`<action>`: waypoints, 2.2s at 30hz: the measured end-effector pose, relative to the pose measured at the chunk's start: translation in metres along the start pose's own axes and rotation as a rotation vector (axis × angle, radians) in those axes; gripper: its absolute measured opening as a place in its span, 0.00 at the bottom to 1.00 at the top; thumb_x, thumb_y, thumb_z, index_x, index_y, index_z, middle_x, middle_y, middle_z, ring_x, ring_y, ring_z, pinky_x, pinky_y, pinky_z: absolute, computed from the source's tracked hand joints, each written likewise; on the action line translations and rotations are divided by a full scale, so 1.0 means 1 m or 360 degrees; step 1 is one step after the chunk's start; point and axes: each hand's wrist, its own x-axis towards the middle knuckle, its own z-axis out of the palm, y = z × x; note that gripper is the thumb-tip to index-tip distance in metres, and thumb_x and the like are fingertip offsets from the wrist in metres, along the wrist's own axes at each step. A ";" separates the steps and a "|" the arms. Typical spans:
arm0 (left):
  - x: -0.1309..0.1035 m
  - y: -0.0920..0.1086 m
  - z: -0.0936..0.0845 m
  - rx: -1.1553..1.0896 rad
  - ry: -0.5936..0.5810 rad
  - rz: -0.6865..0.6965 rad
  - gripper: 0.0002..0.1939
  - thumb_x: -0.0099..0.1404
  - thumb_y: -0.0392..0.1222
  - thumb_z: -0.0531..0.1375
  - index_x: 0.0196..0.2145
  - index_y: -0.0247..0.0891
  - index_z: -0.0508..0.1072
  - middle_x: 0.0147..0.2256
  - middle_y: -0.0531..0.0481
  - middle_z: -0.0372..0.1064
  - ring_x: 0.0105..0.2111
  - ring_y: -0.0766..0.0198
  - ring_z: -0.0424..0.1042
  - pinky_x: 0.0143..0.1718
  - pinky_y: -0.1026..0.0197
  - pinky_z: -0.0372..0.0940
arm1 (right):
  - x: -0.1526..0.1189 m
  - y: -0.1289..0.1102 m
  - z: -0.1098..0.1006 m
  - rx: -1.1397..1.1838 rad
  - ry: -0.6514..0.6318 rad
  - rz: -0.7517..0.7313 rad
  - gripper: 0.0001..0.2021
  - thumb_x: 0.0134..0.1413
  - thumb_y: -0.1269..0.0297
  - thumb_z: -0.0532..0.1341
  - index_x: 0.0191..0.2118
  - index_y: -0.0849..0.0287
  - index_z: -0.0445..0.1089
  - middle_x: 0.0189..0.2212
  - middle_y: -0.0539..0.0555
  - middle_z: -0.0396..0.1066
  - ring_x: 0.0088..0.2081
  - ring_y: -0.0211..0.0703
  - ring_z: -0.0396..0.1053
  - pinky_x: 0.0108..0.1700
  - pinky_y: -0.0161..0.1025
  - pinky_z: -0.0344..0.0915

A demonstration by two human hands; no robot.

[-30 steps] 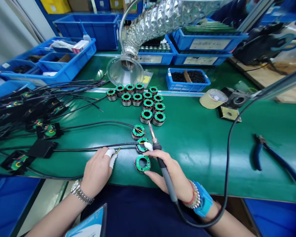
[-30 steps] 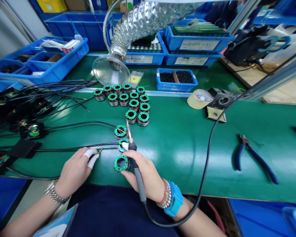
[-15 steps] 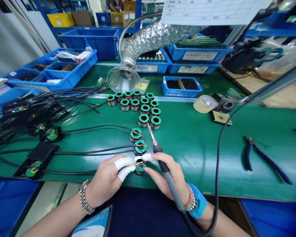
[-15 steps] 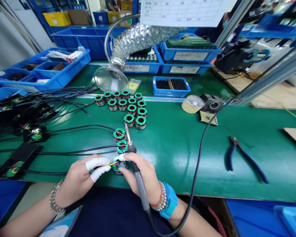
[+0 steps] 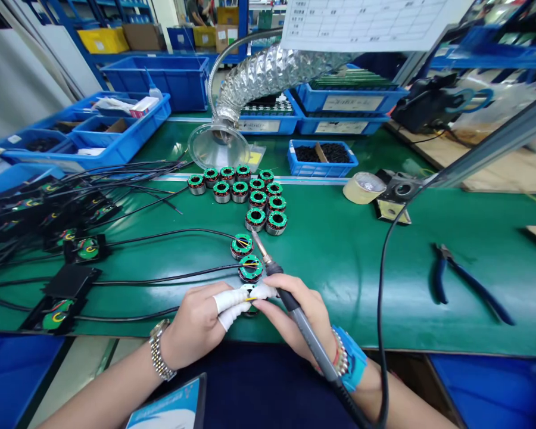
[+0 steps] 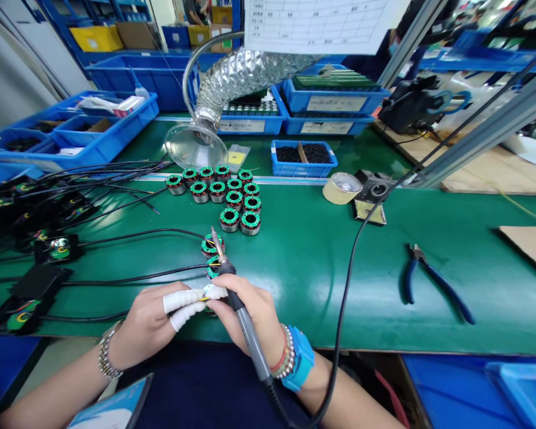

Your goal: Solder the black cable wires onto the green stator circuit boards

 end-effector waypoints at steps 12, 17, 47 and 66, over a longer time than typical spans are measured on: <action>0.010 -0.010 0.013 -0.0248 -0.0099 -0.0385 0.03 0.60 0.33 0.61 0.31 0.38 0.74 0.29 0.53 0.68 0.27 0.71 0.67 0.29 0.70 0.62 | -0.015 0.009 -0.035 -0.0116 0.0091 0.0079 0.10 0.54 0.73 0.59 0.42 0.55 0.69 0.25 0.49 0.72 0.26 0.37 0.71 0.32 0.33 0.69; 0.009 -0.012 0.019 -0.0220 -0.0155 -0.0419 0.03 0.61 0.34 0.59 0.31 0.37 0.73 0.32 0.51 0.66 0.26 0.71 0.65 0.26 0.69 0.59 | -0.024 0.007 -0.060 -0.0036 0.0048 -0.0148 0.15 0.51 0.71 0.59 0.47 0.57 0.70 0.25 0.53 0.71 0.28 0.42 0.68 0.29 0.39 0.66; 0.007 -0.014 0.025 -0.0196 -0.0113 -0.0412 0.03 0.61 0.34 0.58 0.31 0.37 0.72 0.33 0.51 0.65 0.24 0.71 0.64 0.24 0.69 0.59 | -0.024 0.002 -0.056 0.0097 -0.0080 -0.0078 0.13 0.47 0.77 0.57 0.39 0.60 0.74 0.21 0.53 0.70 0.23 0.40 0.66 0.26 0.39 0.65; 0.012 -0.010 0.015 -0.0235 -0.0145 -0.0416 0.04 0.61 0.34 0.59 0.34 0.37 0.73 0.32 0.50 0.68 0.28 0.69 0.68 0.29 0.69 0.63 | -0.025 0.018 -0.011 0.0056 -0.0142 0.0083 0.23 0.48 0.69 0.66 0.51 0.56 0.62 0.43 0.56 0.73 0.44 0.43 0.72 0.47 0.37 0.70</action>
